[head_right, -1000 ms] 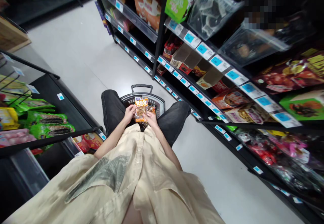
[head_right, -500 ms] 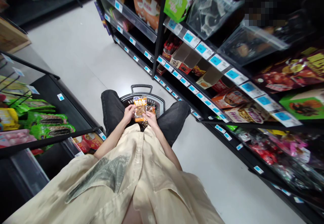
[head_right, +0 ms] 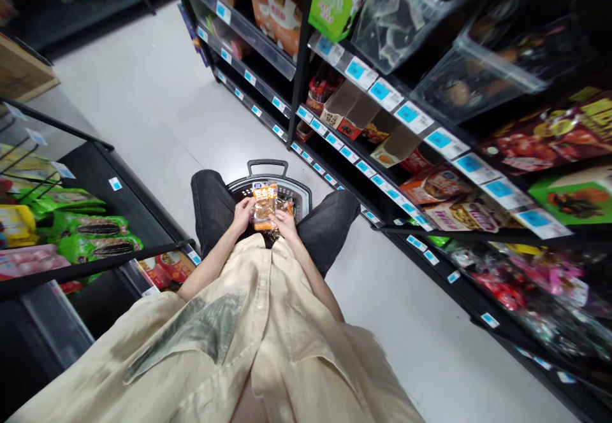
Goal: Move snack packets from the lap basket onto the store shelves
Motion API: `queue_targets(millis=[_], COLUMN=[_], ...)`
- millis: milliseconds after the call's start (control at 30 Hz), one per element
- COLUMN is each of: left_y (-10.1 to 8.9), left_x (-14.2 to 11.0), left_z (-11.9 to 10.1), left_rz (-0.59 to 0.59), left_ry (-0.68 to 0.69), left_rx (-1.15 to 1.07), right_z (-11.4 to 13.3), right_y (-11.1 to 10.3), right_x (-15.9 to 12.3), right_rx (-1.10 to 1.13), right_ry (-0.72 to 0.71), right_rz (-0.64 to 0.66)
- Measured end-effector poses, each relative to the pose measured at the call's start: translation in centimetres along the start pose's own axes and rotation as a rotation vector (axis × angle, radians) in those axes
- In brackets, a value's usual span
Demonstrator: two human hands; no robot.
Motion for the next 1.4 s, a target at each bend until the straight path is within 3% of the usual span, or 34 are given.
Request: queue_targets(millis=[367,1033,1300,1400], left_y=[-0.2,-0.4,-0.7,-0.5], left_x=[0.2,0.5,1.1,1.0], left_z=[0.3,0.7,2.1,2.1], left_rz=[-0.006,0.018,0.078,0.152], left_ry=[0.010,0.012,0.194,0.262], left_rx=[0.002,0.024,0.221,0.339], right_z=[-1.3,0.4,-0.9,-1.2], right_y=[-0.3,0.0,-0.9,-1.3], right_x=[0.8,0.0,0.9,1.3], right_rx=[-0.011,-0.029,-0.049,-0.052], right_ry=[0.006,-0.090,-0.121,-0.106], right_rz=[-0.007,-0.039,-0.179,-0.259])
Point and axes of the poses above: each hand's wrist, its own x-axis towards the middle knuckle, its own y-axis out of the palm, z = x × y, the point moved 3 cm from there along x, towards the middle knuckle, and after that the axes turned 9 degrees about -x, right-handed, at the moved point
